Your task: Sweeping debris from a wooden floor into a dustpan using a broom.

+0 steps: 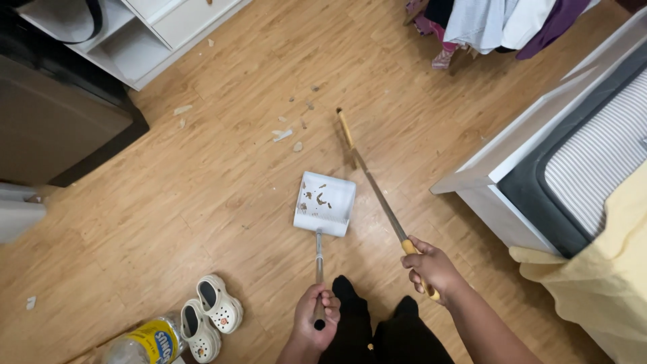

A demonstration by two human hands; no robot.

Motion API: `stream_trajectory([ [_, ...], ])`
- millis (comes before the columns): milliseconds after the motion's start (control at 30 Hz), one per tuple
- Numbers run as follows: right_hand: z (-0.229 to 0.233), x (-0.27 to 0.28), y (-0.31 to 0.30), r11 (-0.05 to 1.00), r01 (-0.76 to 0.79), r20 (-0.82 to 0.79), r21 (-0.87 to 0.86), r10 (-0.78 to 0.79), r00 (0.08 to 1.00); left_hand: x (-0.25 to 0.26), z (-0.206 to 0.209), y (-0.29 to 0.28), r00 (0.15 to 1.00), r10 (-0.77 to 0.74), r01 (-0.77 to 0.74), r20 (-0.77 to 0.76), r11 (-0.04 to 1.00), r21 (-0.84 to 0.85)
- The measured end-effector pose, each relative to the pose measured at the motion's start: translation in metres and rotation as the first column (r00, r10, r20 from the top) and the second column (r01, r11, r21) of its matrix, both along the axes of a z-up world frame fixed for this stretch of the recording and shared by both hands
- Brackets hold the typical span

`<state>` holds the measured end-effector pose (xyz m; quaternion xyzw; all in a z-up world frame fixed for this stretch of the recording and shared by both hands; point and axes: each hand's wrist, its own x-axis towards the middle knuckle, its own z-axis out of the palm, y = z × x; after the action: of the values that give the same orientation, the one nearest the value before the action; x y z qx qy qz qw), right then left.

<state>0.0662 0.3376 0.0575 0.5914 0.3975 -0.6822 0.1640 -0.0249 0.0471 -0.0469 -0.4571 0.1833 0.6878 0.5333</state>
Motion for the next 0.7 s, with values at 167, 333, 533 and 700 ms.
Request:
stream_trajectory([
  [167,0.020,-0.014,-0.012,0.993,0.085,-0.060,0.088,-0.079,0.995,-0.009,-0.010,0.008,1.000,0.005,-0.006,0.023,0.999,0.050],
  [333,0.032,-0.030,-0.005,0.972,0.191,0.070,0.135,-0.202,0.977,-0.021,-0.007,0.020,1.000,0.022,-0.022,0.005,0.999,0.032],
  [533,-0.037,-0.041,0.027,0.984,0.177,0.078,-0.038,-0.173,0.982,-0.029,-0.006,0.052,0.993,0.015,-0.016,0.121,1.000,0.007],
  [700,-0.072,-0.088,0.087,0.977,0.118,0.015,-0.179,-0.118,0.993,-0.032,-0.035,0.077,0.995,0.026,-0.025,0.094,1.000,-0.009],
])
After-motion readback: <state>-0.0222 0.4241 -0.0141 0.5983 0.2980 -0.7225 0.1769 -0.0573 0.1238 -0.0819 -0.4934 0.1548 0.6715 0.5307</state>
